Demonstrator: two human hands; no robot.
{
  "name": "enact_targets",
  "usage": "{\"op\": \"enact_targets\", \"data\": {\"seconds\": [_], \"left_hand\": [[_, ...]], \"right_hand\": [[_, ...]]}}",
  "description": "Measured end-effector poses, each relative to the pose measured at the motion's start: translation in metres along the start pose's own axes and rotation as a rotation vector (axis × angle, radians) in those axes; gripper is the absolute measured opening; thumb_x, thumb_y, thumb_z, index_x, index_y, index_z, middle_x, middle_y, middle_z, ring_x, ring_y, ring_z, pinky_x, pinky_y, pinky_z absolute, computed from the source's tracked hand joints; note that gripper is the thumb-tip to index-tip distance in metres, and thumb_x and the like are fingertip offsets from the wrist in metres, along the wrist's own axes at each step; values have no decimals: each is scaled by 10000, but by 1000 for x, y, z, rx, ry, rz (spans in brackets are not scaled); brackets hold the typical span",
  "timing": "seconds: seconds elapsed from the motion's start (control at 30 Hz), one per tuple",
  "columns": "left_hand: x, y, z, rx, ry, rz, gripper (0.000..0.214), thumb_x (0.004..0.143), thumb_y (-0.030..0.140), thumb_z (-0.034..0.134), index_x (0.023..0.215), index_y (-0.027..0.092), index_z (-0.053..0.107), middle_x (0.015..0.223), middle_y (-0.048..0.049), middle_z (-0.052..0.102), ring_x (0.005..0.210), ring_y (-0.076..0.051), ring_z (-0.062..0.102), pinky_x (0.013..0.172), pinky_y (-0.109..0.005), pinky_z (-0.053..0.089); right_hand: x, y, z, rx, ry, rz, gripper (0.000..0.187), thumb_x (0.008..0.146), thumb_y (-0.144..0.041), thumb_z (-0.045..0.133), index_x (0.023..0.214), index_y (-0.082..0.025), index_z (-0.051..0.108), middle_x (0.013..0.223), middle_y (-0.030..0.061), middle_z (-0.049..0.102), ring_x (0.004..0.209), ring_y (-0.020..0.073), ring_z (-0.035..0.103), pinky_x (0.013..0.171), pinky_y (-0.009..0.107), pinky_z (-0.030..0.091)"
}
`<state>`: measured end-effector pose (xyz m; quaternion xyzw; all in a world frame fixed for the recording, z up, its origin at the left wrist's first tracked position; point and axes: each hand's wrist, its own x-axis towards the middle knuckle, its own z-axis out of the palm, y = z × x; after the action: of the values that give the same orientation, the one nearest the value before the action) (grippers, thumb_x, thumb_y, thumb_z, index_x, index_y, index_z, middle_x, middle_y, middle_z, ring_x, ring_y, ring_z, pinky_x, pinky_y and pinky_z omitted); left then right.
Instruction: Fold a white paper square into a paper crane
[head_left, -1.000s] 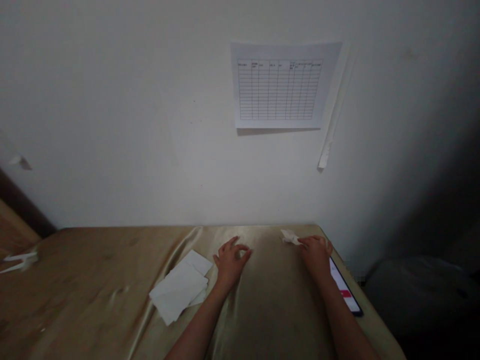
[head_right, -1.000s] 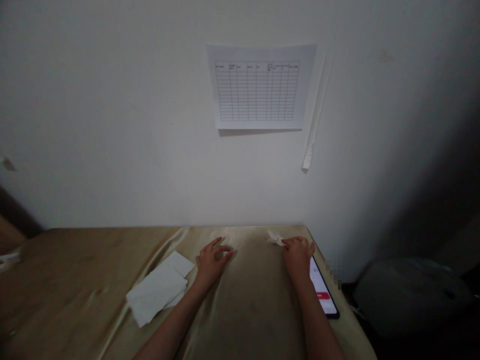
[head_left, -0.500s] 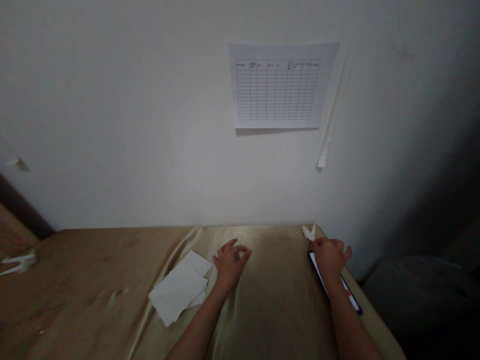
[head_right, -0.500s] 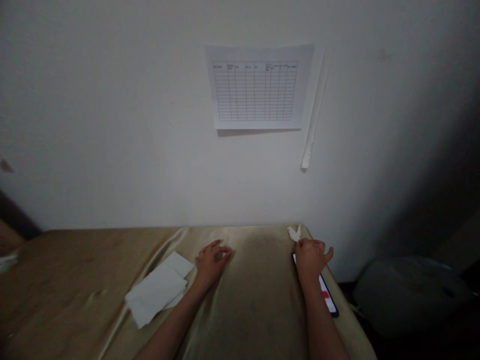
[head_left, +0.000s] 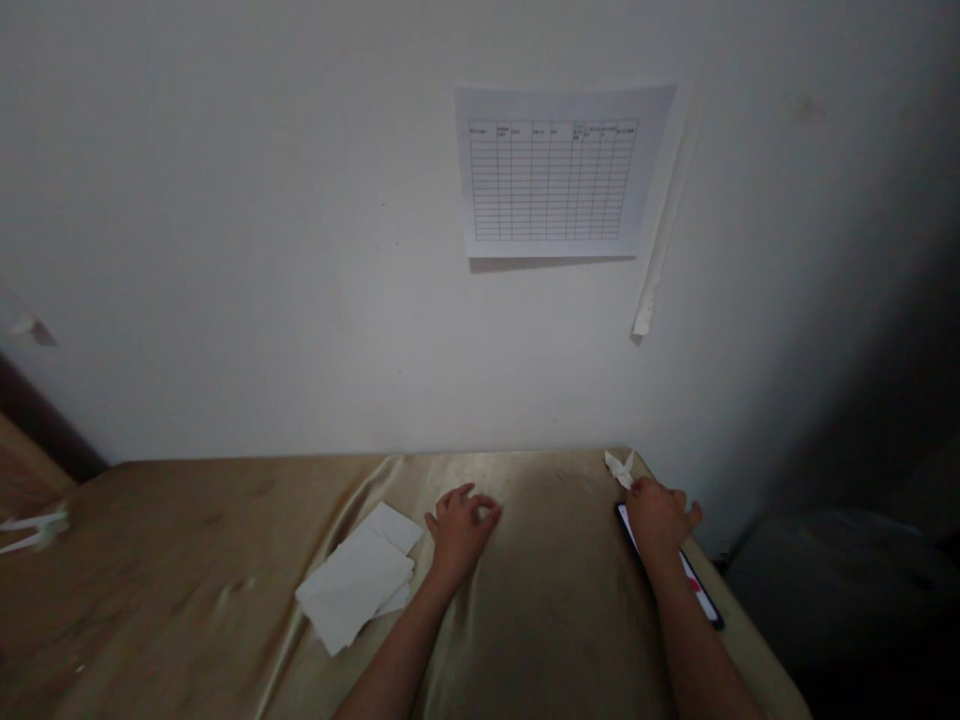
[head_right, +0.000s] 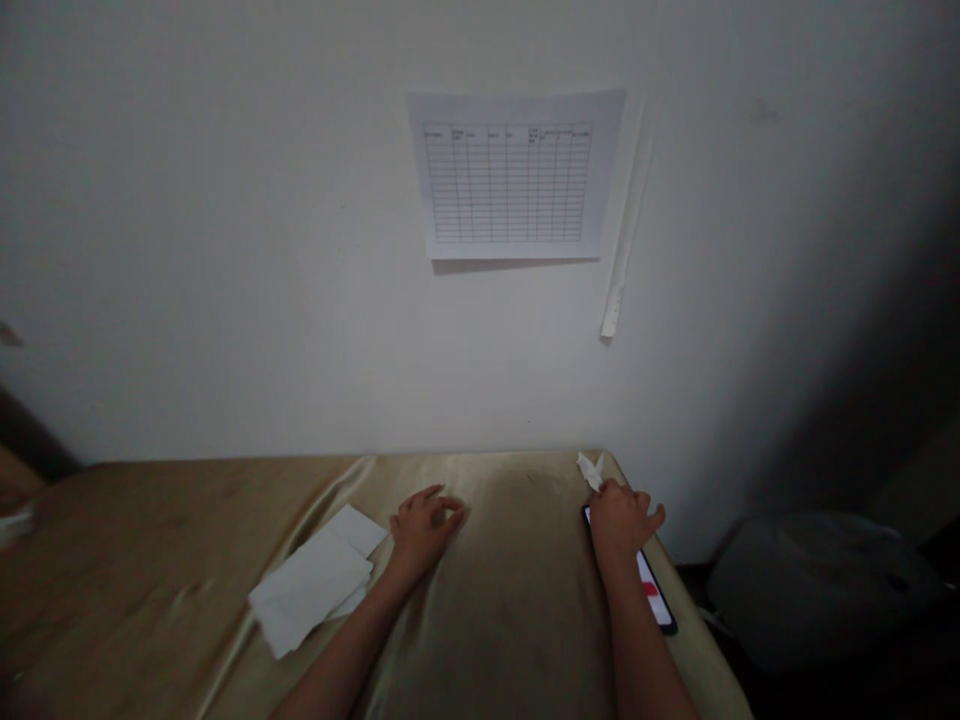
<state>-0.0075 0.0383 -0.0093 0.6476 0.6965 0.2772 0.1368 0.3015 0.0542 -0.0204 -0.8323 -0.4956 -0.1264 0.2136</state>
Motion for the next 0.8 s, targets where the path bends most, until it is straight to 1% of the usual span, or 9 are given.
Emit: {"op": "enact_targets", "data": {"seconds": [0.13, 0.23, 0.33, 0.4, 0.47, 0.53, 0.6, 0.7, 0.8], "left_hand": [[-1, 0, 1, 27, -10, 6, 186, 822, 467, 659, 934, 355, 756, 1388, -34, 566, 1332, -340, 392, 1070, -669, 225], [-2, 0, 1, 47, -38, 5, 196, 830, 466, 649, 963, 359, 744, 1397, -33, 560, 1346, -337, 381, 1071, -706, 189], [-3, 0, 1, 82, -95, 7, 215, 826, 458, 648, 1000, 359, 727, 1405, -34, 553, 1349, -339, 385, 1073, -733, 152], [-3, 0, 1, 104, -123, 16, 232, 829, 456, 641, 1023, 355, 717, 1413, -39, 545, 1349, -338, 389, 1077, -741, 126], [-3, 0, 0, 120, -133, 27, 243, 833, 453, 632, 1040, 352, 710, 1421, -42, 536, 1351, -337, 387, 1078, -745, 116], [-4, -1, 0, 133, -134, 46, 250, 835, 445, 628, 1055, 355, 704, 1424, -41, 532, 1350, -336, 386, 1076, -742, 126], [-4, -2, -2, 147, -137, 66, 248, 837, 431, 627, 1063, 358, 701, 1419, -40, 536, 1343, -334, 392, 1076, -733, 144], [-3, -4, -4, 174, -137, 89, 242, 849, 411, 614, 1067, 352, 701, 1400, -42, 554, 1328, -329, 413, 1079, -710, 178], [-3, -5, -5, 204, -128, 120, 255, 857, 392, 603, 1088, 333, 695, 1377, -49, 574, 1308, -320, 443, 1085, -655, 234]], "right_hand": [[-2, -2, -5, -18, 35, -2, 243, 855, -274, 523, 936, -184, 734, 950, 151, 706, 1025, 348, 546, 964, 581, 269], [-5, -7, -13, -12, 139, -18, 279, 883, -304, 494, 977, -168, 719, 984, 151, 687, 1051, 342, 520, 970, 542, 278], [-12, -20, -21, 40, 214, -107, 293, 908, -304, 466, 1004, -156, 700, 1008, 154, 668, 1087, 333, 492, 996, 512, 267], [-19, -32, -24, 71, 215, -195, 305, 929, -291, 434, 990, -138, 691, 1006, 163, 660, 1089, 325, 487, 1008, 494, 274], [-26, -45, -23, 130, 166, -292, 281, 934, -280, 437, 987, -156, 683, 997, 146, 660, 1074, 309, 498, 1008, 474, 295], [-34, -58, -17, 212, 62, -412, 242, 926, -269, 465, 995, -181, 680, 1028, 119, 666, 1065, 283, 520, 1012, 442, 324], [-40, -68, -8, 317, -70, -528, 248, 921, -260, 484, 1071, -191, 669, 1117, 106, 664, 1131, 260, 522, 1057, 411, 328], [-49, -76, 5, 426, -251, -652, 354, 925, -291, 500, 1227, -157, 625, 1325, 123, 595, 1275, 255, 469, 1126, 392, 303], [-55, -78, 14, 460, -390, -718, 474, 934, -353, 503, 1361, -151, 537, 1457, 115, 496, 1379, 256, 387, 1167, 407, 271]]}}
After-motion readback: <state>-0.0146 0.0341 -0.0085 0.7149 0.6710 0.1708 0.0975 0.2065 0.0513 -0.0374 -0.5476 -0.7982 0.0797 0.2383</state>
